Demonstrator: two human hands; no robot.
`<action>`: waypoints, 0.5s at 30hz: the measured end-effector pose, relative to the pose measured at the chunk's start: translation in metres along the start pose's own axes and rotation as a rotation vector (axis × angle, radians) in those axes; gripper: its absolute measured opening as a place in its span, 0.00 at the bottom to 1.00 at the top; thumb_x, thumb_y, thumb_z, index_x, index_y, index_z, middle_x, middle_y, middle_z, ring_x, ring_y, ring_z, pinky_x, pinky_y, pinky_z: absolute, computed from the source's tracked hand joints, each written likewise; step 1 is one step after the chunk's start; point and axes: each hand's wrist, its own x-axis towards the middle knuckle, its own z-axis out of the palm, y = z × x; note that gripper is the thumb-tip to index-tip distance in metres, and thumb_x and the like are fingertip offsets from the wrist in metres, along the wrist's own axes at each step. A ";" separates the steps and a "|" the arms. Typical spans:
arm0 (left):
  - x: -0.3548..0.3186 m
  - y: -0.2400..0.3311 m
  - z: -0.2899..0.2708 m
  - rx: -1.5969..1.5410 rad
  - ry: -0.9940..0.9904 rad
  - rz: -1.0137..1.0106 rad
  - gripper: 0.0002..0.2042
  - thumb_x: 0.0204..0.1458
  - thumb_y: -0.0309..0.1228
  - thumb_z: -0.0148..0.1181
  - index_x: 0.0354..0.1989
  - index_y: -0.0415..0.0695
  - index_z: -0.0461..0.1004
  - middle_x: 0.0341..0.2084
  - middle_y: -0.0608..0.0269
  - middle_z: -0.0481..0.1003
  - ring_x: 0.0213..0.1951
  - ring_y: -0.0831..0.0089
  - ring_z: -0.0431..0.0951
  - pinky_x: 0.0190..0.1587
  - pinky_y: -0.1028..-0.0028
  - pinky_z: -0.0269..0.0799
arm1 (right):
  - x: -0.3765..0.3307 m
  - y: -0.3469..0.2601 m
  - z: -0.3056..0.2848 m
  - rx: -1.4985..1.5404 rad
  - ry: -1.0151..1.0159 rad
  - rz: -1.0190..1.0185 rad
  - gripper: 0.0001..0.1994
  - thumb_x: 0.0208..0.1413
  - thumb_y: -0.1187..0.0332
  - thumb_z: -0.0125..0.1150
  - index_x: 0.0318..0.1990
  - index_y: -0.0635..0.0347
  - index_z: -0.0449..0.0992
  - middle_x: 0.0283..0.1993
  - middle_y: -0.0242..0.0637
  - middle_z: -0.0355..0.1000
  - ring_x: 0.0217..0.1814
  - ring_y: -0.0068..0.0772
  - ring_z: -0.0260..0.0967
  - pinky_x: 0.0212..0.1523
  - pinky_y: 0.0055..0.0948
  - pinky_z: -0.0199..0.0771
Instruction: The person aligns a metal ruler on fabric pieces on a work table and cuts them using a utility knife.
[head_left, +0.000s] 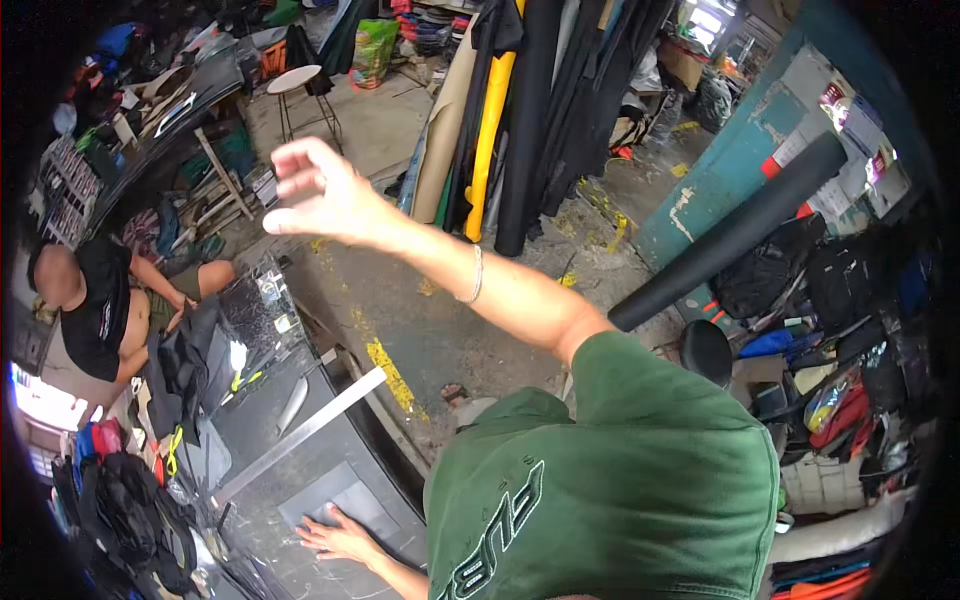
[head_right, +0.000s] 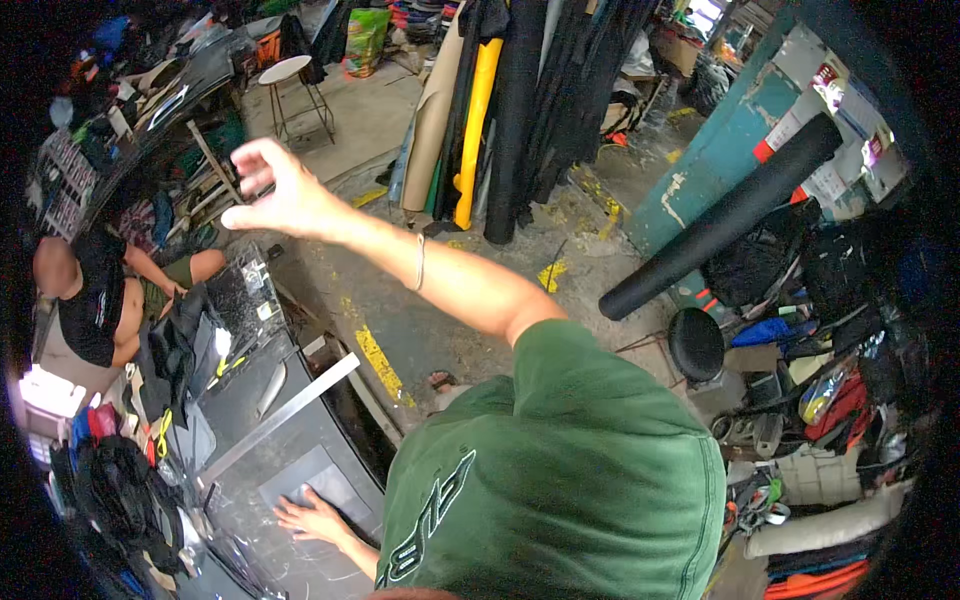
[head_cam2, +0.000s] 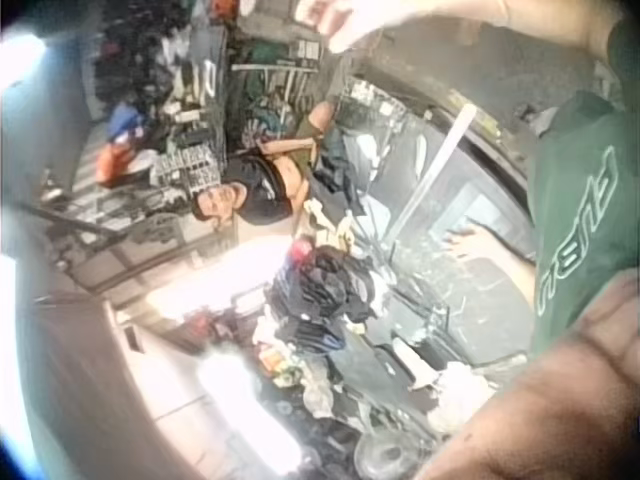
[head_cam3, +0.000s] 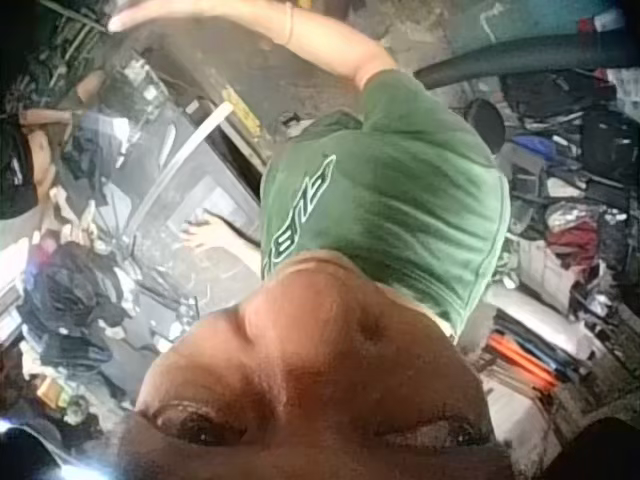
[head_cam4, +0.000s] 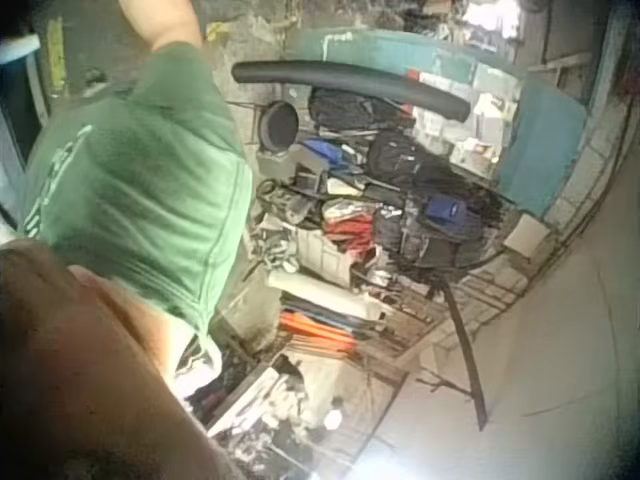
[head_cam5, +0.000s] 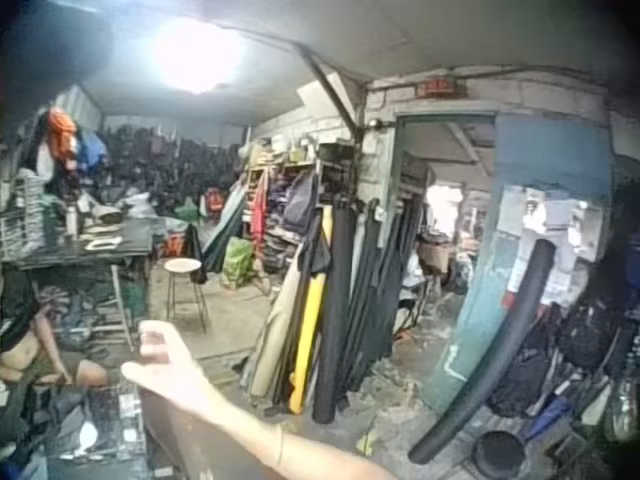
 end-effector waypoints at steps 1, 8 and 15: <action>0.010 0.009 -0.002 -0.013 0.000 -0.008 0.38 0.62 0.60 0.52 0.74 0.47 0.57 0.77 0.51 0.48 0.77 0.44 0.41 0.70 0.28 0.33 | 0.014 -0.012 0.006 -0.118 0.018 -0.071 0.40 0.43 0.60 0.84 0.64 0.48 0.68 0.62 0.36 0.62 0.62 0.31 0.69 0.53 0.36 0.84; -0.017 0.025 -0.001 0.025 -0.002 -0.008 0.36 0.65 0.55 0.50 0.74 0.44 0.57 0.77 0.52 0.49 0.78 0.49 0.41 0.74 0.37 0.33 | 0.064 -0.088 -0.044 -0.652 0.026 -0.543 0.41 0.39 0.59 0.85 0.63 0.50 0.71 0.65 0.36 0.65 0.62 0.36 0.71 0.54 0.36 0.82; -0.025 0.039 -0.013 0.040 0.017 -0.038 0.35 0.66 0.54 0.49 0.73 0.43 0.58 0.76 0.53 0.52 0.78 0.50 0.43 0.75 0.40 0.34 | 0.114 -0.165 -0.046 -0.559 0.060 -0.594 0.43 0.46 0.63 0.81 0.68 0.55 0.61 0.63 0.46 0.64 0.61 0.38 0.67 0.53 0.36 0.79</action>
